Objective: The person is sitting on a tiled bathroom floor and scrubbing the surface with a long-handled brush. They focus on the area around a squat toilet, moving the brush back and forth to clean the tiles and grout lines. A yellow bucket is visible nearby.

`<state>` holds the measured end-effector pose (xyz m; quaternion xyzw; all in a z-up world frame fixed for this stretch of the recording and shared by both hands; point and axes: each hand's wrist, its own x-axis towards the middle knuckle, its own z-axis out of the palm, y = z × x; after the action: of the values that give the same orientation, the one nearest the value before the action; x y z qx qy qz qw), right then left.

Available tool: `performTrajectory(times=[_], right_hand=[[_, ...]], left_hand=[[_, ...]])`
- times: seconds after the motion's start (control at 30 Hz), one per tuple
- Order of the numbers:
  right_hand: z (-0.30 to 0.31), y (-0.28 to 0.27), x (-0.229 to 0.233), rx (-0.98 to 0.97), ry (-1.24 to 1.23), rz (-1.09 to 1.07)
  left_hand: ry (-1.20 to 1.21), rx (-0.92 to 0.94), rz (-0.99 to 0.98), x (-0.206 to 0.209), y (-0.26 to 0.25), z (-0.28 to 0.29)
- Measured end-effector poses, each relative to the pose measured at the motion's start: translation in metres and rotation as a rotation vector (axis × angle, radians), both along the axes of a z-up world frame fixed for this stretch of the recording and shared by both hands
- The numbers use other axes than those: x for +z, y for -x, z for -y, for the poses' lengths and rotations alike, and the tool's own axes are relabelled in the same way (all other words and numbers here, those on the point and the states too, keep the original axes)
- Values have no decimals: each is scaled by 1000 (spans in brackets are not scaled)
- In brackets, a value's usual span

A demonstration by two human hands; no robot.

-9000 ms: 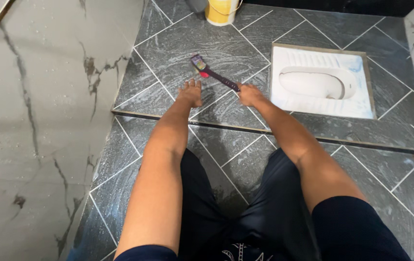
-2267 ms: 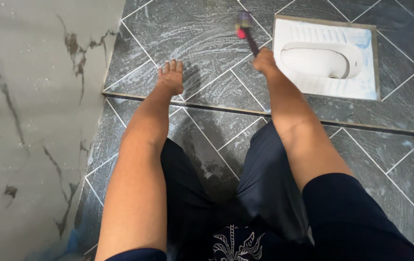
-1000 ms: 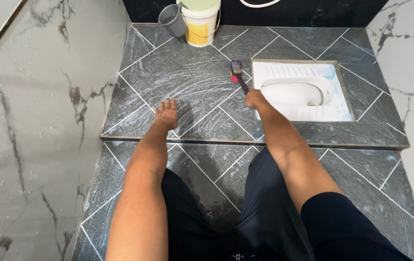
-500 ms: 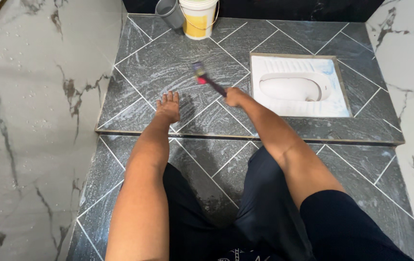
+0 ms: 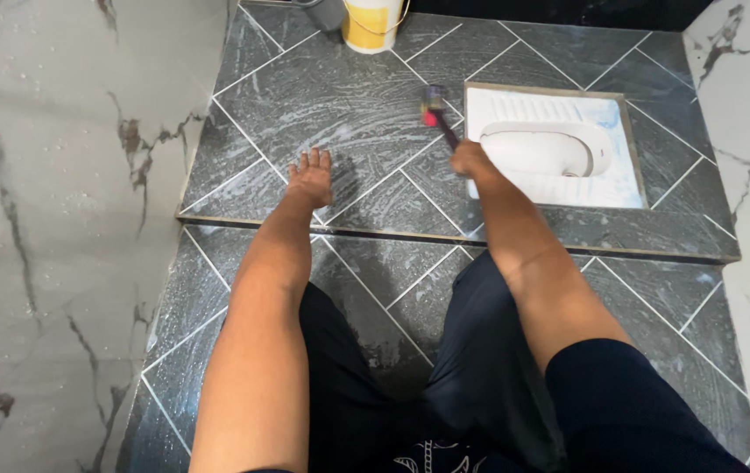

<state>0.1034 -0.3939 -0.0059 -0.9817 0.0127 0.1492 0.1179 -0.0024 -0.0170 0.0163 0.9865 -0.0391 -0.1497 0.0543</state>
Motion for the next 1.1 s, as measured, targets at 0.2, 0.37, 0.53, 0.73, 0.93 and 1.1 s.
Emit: performTrajectory(times=[0.2, 0.37, 0.53, 0.73, 0.93, 1.1], right_hand=[[-2, -4, -7, -69, 18, 90], [-41, -5, -25, -111, -81, 47], [-106, 8, -40, 69, -20, 33], [-163, 60, -3, 247, -145, 13], [-155, 67, 31, 238, -178, 4], [-103, 23, -4, 48, -120, 31]], left_hand=[[25, 16, 9, -13, 0, -14], [19, 22, 61, -25, 2, -24], [34, 41, -13, -9, 9, -25], [2, 48, -24, 6, 18, -26], [-39, 51, -66, 3, 17, -32], [-35, 7, 16, -18, 8, -46]])
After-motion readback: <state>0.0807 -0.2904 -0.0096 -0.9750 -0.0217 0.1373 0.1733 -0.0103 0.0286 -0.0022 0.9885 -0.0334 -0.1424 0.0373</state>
